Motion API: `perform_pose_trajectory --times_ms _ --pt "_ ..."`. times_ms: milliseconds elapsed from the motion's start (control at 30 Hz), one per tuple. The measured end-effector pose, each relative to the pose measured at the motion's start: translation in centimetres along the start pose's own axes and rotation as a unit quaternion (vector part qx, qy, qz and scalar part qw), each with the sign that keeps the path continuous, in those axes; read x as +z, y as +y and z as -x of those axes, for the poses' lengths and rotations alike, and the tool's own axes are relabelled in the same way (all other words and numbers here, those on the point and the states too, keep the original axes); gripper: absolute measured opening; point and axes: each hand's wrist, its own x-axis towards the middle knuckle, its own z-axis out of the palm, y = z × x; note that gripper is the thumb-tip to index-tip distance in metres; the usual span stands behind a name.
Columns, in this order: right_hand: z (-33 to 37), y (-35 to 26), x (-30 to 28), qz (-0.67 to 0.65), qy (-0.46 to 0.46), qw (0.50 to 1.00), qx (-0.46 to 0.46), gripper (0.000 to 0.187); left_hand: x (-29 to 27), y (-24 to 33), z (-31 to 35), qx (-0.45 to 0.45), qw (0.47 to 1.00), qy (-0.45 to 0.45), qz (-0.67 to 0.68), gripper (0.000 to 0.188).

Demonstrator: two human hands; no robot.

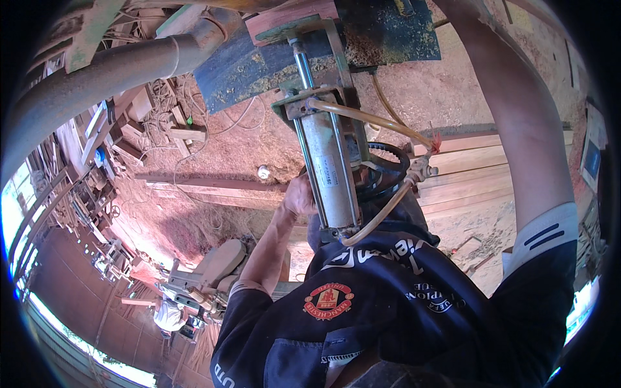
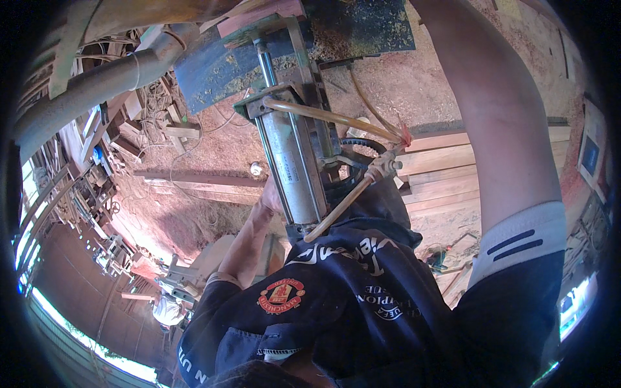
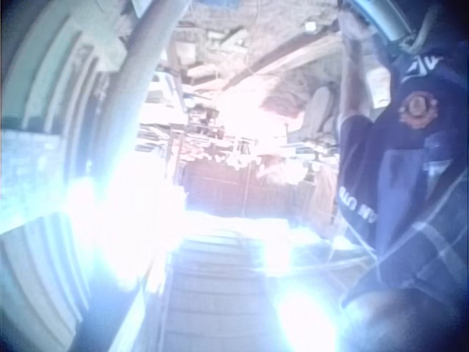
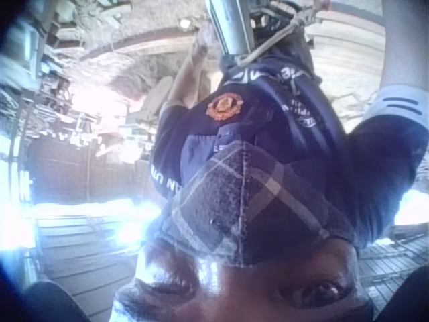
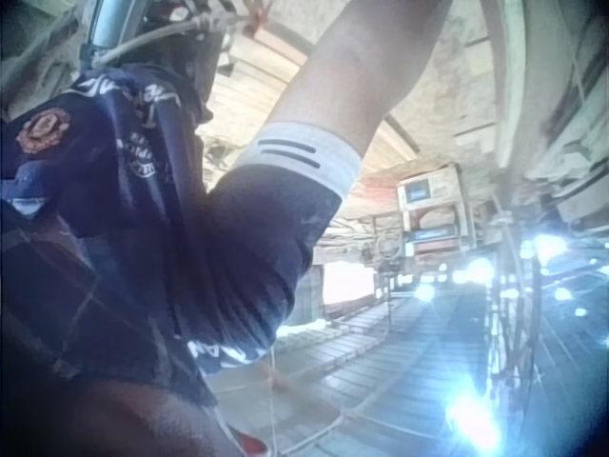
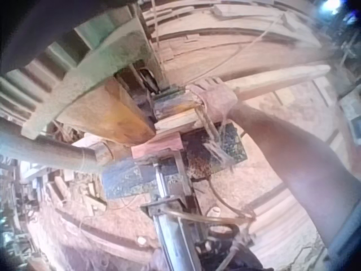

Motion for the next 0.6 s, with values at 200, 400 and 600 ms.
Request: perform_pose_trajectory --times_ms 200,400,600 --pt "0.0 0.5 0.2 -0.016 0.002 0.999 -0.033 0.115 0.1 -0.2 0.1 -0.006 1.000 -0.006 0.026 0.061" --pt "0.2 1.8 1.7 -0.016 0.033 0.998 -0.056 0.112 0.3 -0.4 0.0 -0.038 0.999 -0.011 -0.006 0.060" --pt "-0.1 2.6 2.4 -0.035 0.033 0.998 -0.049 0.112 0.0 2.6 -0.3 0.063 0.983 0.003 -0.173 0.059"
